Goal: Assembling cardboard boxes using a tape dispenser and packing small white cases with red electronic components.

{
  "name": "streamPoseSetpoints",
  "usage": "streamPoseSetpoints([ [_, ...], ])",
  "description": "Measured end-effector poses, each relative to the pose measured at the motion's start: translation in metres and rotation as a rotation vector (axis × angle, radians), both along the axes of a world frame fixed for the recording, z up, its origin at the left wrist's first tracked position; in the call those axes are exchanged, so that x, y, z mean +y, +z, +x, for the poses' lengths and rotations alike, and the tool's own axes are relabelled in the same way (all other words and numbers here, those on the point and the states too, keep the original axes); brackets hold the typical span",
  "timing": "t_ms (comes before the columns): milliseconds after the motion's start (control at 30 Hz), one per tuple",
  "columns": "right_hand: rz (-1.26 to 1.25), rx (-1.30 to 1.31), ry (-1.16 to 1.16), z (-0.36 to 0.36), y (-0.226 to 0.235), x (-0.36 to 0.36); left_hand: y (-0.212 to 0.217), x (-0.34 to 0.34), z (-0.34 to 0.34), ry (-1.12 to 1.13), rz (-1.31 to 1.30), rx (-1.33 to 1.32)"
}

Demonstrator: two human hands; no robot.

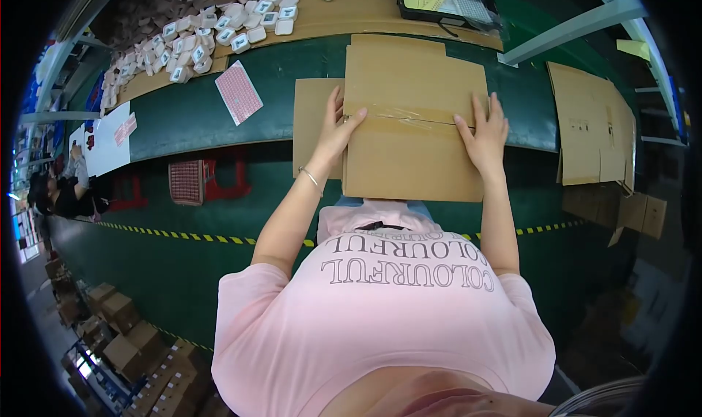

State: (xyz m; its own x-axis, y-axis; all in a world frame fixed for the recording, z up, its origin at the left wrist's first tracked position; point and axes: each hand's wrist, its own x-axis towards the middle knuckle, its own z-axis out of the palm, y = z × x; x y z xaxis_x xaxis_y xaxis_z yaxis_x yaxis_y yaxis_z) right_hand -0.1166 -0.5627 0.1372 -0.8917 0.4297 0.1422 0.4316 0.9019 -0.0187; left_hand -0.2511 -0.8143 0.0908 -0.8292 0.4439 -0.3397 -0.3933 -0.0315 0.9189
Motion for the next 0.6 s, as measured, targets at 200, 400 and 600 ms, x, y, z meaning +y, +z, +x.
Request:
streamPoseSetpoints([
  [200,-0.488,0.351,0.028,0.014,-0.033,0.009,-0.015,-0.007,0.012,-0.086,-0.021,0.241],
  [400,-0.415,0.242,-0.072,0.008,-0.035,0.0,-0.006,-0.005,0.019,-0.139,-0.423,0.549],
  [600,-0.362,0.236,-0.058,-0.008,-0.019,0.002,0.014,0.007,-0.004,-0.114,-0.35,0.496],
])
